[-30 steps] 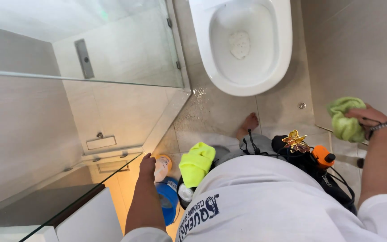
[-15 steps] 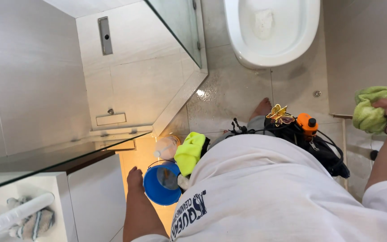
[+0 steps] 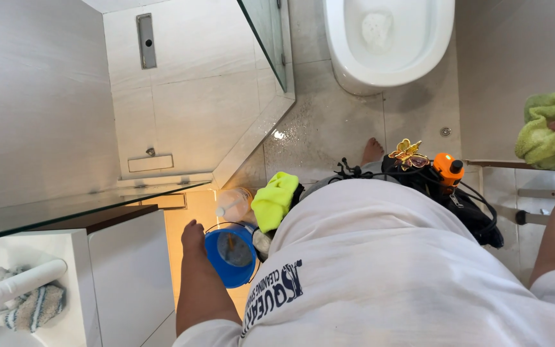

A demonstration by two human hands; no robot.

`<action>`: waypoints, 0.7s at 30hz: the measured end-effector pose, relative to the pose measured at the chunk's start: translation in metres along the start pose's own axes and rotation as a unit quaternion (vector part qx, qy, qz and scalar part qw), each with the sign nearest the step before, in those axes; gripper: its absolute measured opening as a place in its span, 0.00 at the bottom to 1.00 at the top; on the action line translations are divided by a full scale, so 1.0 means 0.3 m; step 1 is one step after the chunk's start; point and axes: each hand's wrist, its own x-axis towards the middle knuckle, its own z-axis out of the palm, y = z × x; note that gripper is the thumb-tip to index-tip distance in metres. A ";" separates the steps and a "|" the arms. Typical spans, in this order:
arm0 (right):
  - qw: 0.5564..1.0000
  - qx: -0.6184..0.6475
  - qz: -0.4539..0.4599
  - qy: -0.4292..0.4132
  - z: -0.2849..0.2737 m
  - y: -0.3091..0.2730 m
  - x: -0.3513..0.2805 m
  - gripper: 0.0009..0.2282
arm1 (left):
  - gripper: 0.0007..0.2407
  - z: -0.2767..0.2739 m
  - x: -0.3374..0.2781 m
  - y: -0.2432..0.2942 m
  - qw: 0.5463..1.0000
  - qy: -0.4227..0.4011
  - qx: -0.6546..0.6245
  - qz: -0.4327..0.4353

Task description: Scrubbing the inside of a toilet bowl with a sponge and wiping the exterior surfaces with a cloth.

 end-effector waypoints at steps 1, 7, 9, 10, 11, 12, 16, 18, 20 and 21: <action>1.000 -0.002 -0.007 0.000 0.043 -0.003 0.000 0.18 | 0.23 0.018 -0.004 0.037 1.000 0.000 -0.011 0.013; 0.996 0.010 -0.084 0.009 0.142 -0.152 -0.049 0.20 | 0.23 0.061 -0.078 0.183 0.999 0.002 -0.018 0.028; 0.993 0.007 -0.116 0.004 0.149 -0.245 -0.070 0.21 | 0.23 0.084 -0.065 0.160 0.999 0.009 -0.019 0.029; 0.989 0.004 -0.149 0.000 0.149 -0.299 -0.075 0.21 | 0.23 0.101 -0.062 0.148 0.999 0.016 -0.020 0.031; 0.988 0.002 -0.151 -0.002 0.154 -0.358 -0.096 0.21 | 0.23 0.113 -0.049 0.128 0.999 0.017 -0.024 0.029; 0.981 -0.002 -0.195 -0.017 0.154 -0.414 -0.119 0.20 | 0.23 0.127 -0.045 0.098 0.999 0.027 -0.020 0.029; 0.958 -0.013 -0.278 -0.069 0.115 -0.635 -0.144 0.16 | 0.22 0.227 -0.113 0.087 0.999 0.050 0.003 0.018; 0.955 -0.017 -0.283 -0.092 0.064 -0.684 -0.067 0.16 | 0.22 0.305 -0.180 0.110 0.999 0.050 0.007 0.018; 0.951 -0.022 -0.285 -0.117 0.033 -0.734 -0.005 0.16 | 0.23 0.376 -0.273 0.147 0.999 0.051 0.012 0.016; 0.948 -0.026 -0.291 -0.123 0.026 -0.763 0.020 0.16 | 0.23 0.409 -0.330 0.181 0.999 0.046 0.005 0.024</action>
